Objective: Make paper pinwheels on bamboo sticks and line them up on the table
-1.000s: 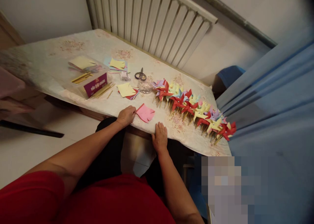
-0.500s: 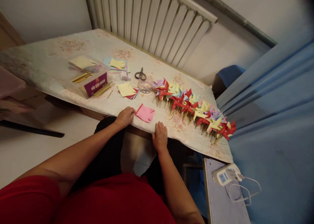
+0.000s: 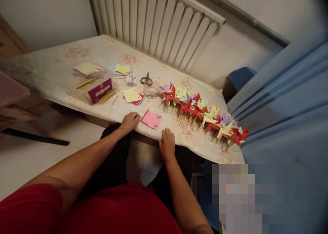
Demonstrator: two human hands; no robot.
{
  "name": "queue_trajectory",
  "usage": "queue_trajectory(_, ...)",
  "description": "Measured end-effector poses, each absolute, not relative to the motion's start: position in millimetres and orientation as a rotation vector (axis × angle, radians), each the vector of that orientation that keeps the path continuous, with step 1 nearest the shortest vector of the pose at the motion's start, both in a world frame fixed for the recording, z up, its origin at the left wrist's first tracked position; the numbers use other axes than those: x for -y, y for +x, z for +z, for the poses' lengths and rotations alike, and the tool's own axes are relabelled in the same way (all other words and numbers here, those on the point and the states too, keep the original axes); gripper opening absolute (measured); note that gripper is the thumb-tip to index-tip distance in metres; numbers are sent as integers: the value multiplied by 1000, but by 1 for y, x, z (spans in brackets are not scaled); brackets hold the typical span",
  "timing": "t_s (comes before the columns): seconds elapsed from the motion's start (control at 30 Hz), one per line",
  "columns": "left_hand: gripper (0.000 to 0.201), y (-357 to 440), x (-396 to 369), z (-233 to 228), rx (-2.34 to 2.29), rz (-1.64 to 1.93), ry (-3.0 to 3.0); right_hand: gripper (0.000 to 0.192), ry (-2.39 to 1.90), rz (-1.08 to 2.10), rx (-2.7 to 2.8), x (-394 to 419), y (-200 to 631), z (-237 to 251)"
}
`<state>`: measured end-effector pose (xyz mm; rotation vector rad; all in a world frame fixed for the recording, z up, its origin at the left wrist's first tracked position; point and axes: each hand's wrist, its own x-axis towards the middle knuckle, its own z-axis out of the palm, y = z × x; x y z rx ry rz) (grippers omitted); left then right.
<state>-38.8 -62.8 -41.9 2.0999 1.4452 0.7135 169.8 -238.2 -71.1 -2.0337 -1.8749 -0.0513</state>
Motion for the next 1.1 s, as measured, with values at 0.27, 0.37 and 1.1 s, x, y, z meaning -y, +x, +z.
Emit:
queue_trajectory(0.27,23,-39,63,-42,-1448,684,2111,58,-2041,-44,1864,237,169,-72)
queue_trajectory(0.37,23,-38,64,-41,-1453,677,2114,58,-2034,-51,1864,237,169,-72)
queue_trajectory(1.1,21,-39,65,-40,-1446,643,2135,58,-2045,-26,1857,236,169,-73)
